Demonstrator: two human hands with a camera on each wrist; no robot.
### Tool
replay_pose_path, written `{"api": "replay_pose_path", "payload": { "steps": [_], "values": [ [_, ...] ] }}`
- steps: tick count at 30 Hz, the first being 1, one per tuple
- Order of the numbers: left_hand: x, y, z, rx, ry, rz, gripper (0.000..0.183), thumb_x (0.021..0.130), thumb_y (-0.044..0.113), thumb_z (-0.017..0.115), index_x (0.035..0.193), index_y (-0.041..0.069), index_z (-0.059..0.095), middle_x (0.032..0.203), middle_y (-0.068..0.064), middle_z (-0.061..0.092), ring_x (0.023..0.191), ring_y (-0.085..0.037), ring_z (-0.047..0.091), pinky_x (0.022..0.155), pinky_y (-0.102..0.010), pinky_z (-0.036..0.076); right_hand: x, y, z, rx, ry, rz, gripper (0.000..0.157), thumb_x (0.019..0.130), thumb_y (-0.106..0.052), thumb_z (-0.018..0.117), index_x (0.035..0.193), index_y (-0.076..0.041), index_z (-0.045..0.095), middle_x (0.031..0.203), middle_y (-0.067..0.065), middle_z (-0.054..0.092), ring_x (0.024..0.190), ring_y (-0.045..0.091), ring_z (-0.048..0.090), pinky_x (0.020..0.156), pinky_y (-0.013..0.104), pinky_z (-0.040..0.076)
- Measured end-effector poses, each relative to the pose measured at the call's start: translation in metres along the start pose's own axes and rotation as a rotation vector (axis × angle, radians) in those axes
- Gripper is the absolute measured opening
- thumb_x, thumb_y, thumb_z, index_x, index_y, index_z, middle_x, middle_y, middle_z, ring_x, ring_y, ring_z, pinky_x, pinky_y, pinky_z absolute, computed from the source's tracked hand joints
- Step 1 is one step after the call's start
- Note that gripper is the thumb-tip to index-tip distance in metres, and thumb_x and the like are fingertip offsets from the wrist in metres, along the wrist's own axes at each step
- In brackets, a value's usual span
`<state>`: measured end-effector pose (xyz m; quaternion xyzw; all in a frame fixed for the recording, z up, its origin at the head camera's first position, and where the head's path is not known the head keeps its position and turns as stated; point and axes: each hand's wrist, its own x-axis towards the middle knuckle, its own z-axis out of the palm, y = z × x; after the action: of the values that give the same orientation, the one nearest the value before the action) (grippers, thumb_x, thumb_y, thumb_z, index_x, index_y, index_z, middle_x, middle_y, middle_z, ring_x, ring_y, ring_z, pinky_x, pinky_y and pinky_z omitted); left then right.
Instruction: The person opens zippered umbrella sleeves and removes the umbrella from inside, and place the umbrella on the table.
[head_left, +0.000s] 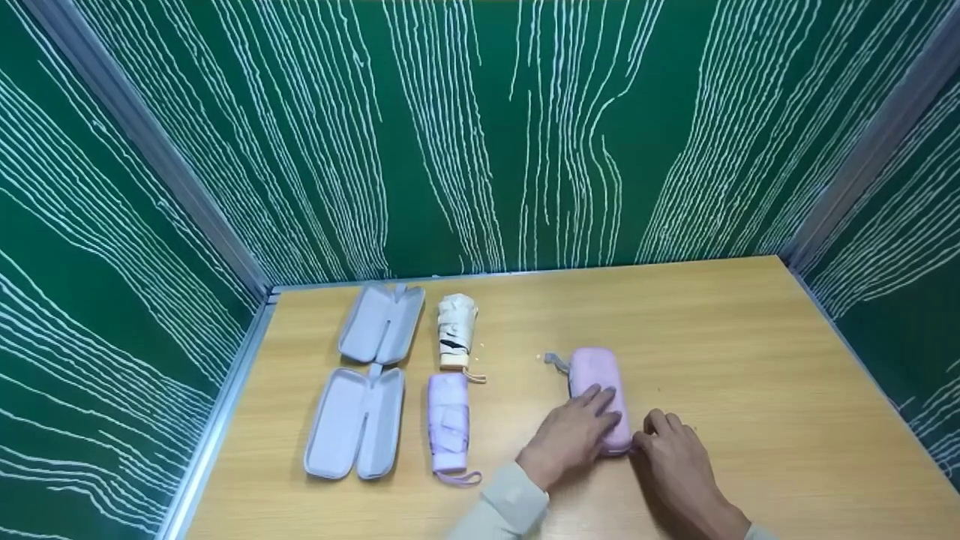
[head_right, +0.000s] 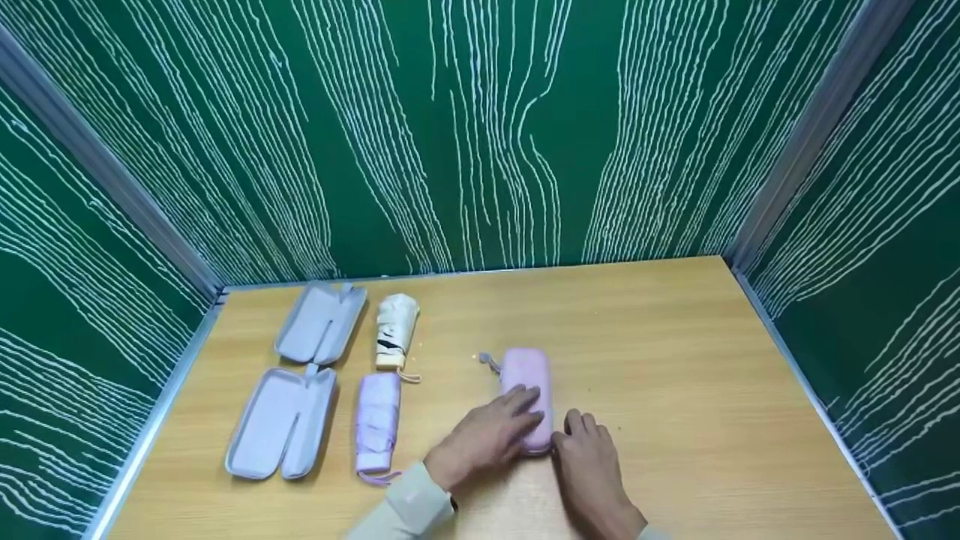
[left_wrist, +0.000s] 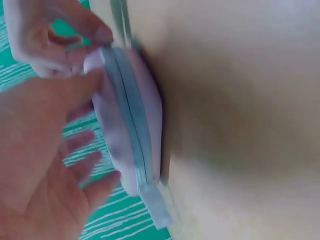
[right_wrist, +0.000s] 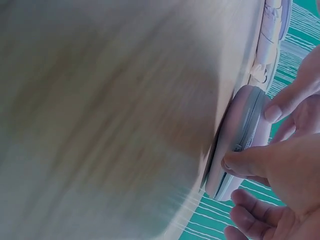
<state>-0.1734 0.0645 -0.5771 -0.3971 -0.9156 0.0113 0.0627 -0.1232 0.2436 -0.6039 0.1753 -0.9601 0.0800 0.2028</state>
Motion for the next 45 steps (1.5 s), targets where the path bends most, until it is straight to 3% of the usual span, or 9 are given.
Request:
{"api": "replay_pose_path", "payload": {
  "steps": [4, 8, 16, 33, 40, 45],
  "values": [
    [0.003, -0.008, -0.004, -0.034, -0.060, 0.085, 0.046, 0.085, 0.036, 0.064, 0.129, 0.036, 0.052, 0.147, 0.007, 0.032, 0.134, -0.015, 0.029, 0.096, -0.028, 0.041, -0.001, 0.001, -0.001, 0.008, -0.006, 0.016, 0.007, 0.069, -0.008, 0.076, 0.072, -0.009, 0.070, 0.084, 0.005, 0.047, 0.074, 0.024, 0.044, 0.057, 0.036, 0.041],
    [0.003, -0.009, -0.004, -0.027, -0.062, 0.098, 0.050, 0.084, 0.034, 0.065, 0.131, 0.040, 0.049, 0.147, 0.005, 0.033, 0.133, -0.014, 0.030, 0.090, -0.029, 0.046, 0.000, 0.003, -0.002, -0.002, 0.004, 0.009, 0.008, 0.069, -0.009, 0.076, 0.072, -0.010, 0.070, 0.084, 0.005, 0.048, 0.074, 0.024, 0.044, 0.057, 0.035, 0.040],
    [0.002, 0.003, 0.005, -0.017, 0.041, 0.030, 0.044, 0.088, 0.028, 0.061, 0.129, 0.038, 0.053, 0.144, 0.002, 0.038, 0.130, -0.016, 0.036, 0.080, -0.027, 0.051, -0.003, 0.005, -0.004, -0.015, 0.014, 0.044, 0.006, 0.069, -0.007, 0.073, 0.072, -0.011, 0.069, 0.082, 0.006, 0.046, 0.073, 0.027, 0.044, 0.055, 0.036, 0.039],
    [0.005, 0.020, 0.009, 0.006, 0.080, -0.084, 0.045, 0.087, 0.023, 0.061, 0.128, 0.039, 0.054, 0.143, 0.001, 0.040, 0.127, -0.016, 0.039, 0.067, -0.025, 0.053, -0.006, -0.003, -0.003, -0.034, 0.067, 0.087, 0.006, 0.066, -0.007, 0.075, 0.067, -0.006, 0.069, 0.078, 0.008, 0.046, 0.067, 0.027, 0.045, 0.051, 0.037, 0.041],
    [0.007, 0.026, 0.013, 0.057, 0.162, -0.102, 0.041, 0.086, 0.024, 0.061, 0.125, 0.036, 0.057, 0.139, -0.002, 0.045, 0.124, -0.018, 0.044, 0.067, -0.024, 0.054, -0.008, -0.010, -0.001, -0.021, 0.064, 0.100, 0.007, 0.068, -0.007, 0.072, 0.063, -0.006, 0.066, 0.076, 0.007, 0.047, 0.066, 0.027, 0.046, 0.049, 0.036, 0.040],
    [0.009, 0.030, 0.012, 0.078, 0.174, -0.121, 0.041, 0.086, 0.024, 0.061, 0.125, 0.036, 0.058, 0.136, -0.002, 0.047, 0.122, -0.018, 0.046, 0.064, -0.023, 0.054, -0.008, -0.012, -0.001, -0.038, 0.062, 0.102, 0.005, 0.069, -0.005, 0.069, 0.066, -0.003, 0.067, 0.077, 0.010, 0.049, 0.066, 0.028, 0.046, 0.049, 0.037, 0.041]
  ]
}}
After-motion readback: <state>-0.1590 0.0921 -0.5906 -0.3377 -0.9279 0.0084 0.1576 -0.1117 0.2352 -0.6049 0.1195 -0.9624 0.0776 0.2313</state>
